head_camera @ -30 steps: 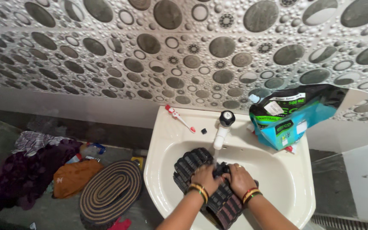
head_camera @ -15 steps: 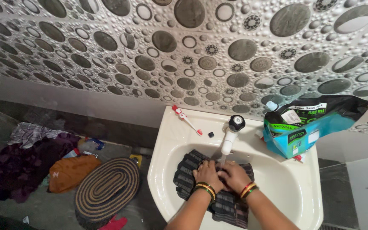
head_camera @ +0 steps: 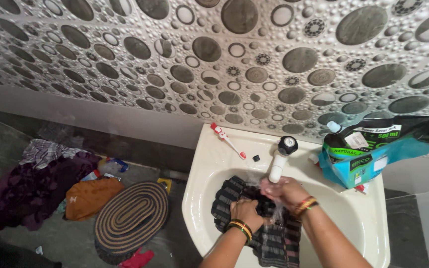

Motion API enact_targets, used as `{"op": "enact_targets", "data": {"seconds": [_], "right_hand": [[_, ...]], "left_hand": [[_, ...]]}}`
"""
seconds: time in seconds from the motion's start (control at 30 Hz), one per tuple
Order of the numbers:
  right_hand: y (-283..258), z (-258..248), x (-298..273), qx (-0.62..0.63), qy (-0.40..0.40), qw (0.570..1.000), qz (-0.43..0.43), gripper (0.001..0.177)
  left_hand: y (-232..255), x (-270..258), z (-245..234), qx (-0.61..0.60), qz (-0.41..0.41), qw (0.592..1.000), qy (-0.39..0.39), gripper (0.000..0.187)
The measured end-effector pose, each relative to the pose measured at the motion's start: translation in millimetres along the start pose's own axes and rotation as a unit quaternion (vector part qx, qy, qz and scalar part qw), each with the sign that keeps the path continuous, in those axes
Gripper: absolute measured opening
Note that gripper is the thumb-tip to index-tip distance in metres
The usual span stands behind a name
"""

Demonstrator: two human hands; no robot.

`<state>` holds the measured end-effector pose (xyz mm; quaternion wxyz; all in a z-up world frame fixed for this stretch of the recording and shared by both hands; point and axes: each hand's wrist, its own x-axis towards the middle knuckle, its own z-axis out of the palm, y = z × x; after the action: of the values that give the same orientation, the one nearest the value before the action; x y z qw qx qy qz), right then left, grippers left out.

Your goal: The person washes a piece of patterned clothing by hand in a sink using soap from a packet.

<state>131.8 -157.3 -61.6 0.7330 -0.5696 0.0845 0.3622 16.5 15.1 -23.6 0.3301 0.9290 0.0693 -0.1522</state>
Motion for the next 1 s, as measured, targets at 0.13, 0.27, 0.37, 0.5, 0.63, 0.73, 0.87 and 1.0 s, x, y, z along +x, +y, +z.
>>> {"op": "enact_targets", "data": {"seconds": [0.13,0.27,0.37,0.5,0.63,0.73,0.87,1.0], "right_hand": [[-14.6,-67.6,-29.6,-0.139,0.085,0.985,0.054,0.029],[14.8,-105.2,-49.5,-0.285,0.189,0.932,-0.123,0.026],[42.1,-70.4,-71.2,-0.439,0.194,0.845,-0.236,0.058],[47.0,3.4,-91.0,-0.551,0.161,0.758,-0.311,0.107],[30.3,59.0,-101.6,-0.687,0.163,0.673,-0.22,0.101],[26.9,67.5,-96.1,-0.712,0.162,0.657,-0.185,0.095],[47.1,56.7,-76.8,-0.714,0.219,0.628,-0.219,0.083],[53.5,49.2,-57.7,-0.739,0.217,0.606,-0.198,0.054]], "left_hand": [[-6.8,-4.9,-15.5,-0.021,-0.029,0.998,-0.059,0.075],[-9.3,-2.5,-19.0,-0.046,-0.056,0.997,-0.033,0.074],[-6.3,8.5,-17.5,-0.085,-0.124,0.988,0.03,0.066],[-2.9,23.0,-21.9,-0.137,-0.158,0.972,0.105,0.059],[5.5,27.1,-18.4,-0.117,-0.167,0.971,0.123,0.053],[4.0,17.1,-8.2,-0.073,-0.103,0.983,0.137,0.057],[0.5,-0.5,16.9,0.054,0.043,0.982,0.176,0.08],[-6.5,9.6,20.6,0.126,0.045,0.984,0.121,0.082]]}}
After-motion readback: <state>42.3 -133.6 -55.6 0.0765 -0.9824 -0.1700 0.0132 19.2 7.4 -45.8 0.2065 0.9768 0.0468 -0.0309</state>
